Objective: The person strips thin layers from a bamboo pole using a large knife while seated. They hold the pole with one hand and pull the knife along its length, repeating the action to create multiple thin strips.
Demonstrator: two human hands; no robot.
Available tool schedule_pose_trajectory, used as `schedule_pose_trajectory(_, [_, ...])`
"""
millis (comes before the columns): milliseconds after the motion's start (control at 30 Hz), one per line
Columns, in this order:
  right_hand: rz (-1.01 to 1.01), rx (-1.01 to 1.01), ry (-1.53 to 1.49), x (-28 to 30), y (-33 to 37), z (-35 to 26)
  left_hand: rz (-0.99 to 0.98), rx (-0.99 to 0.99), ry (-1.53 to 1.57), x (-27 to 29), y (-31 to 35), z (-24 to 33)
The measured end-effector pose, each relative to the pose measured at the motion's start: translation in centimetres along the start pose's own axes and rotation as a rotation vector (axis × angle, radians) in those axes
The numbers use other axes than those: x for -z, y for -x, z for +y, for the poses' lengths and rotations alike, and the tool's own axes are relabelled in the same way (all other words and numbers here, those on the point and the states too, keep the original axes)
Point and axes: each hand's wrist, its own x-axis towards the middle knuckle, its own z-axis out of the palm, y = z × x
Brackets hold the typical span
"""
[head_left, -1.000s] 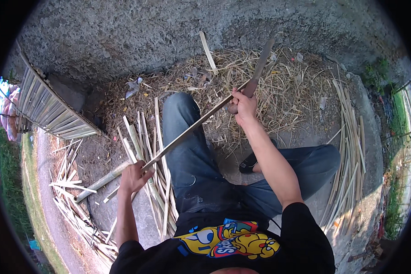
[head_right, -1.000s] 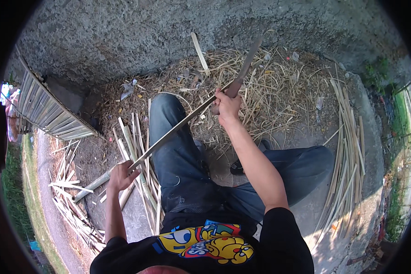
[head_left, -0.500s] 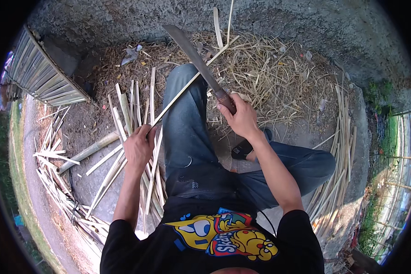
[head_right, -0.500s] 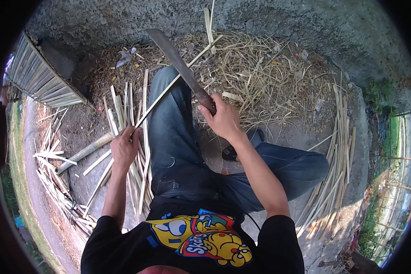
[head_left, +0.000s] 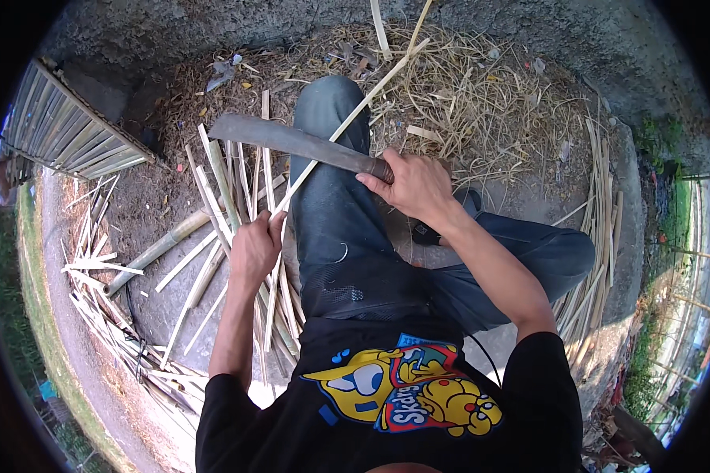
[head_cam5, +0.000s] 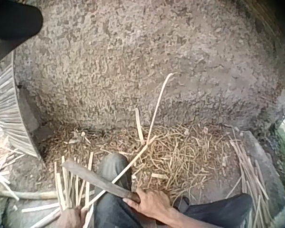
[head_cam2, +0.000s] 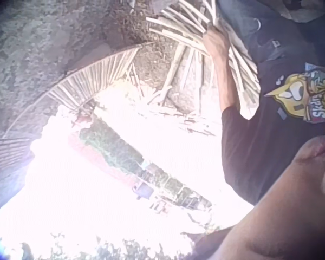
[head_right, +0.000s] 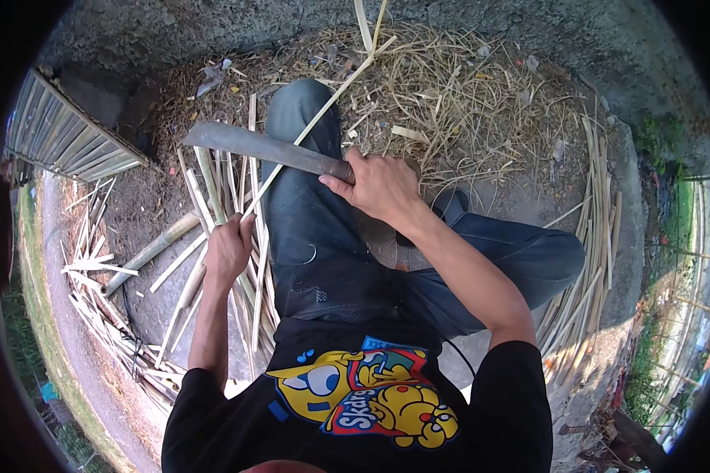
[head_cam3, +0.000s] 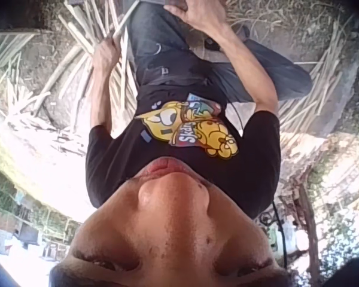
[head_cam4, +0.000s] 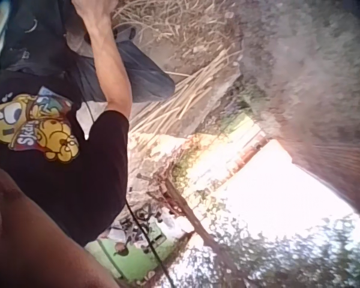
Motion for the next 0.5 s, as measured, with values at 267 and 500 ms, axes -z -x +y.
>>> schedule_pose_trajectory(267, [0.535, -0.895, -0.783, 10.5, -5.1, 27.4, 0.008, 0.060, -0.118, 1.1, 4.6, -8.9])
schedule_pose_trajectory(500, [0.507, -0.835, -0.861, 11.1, 1.6, 21.5, 0.087, 0.023, -0.164, 1.2, 3.3, -5.7])
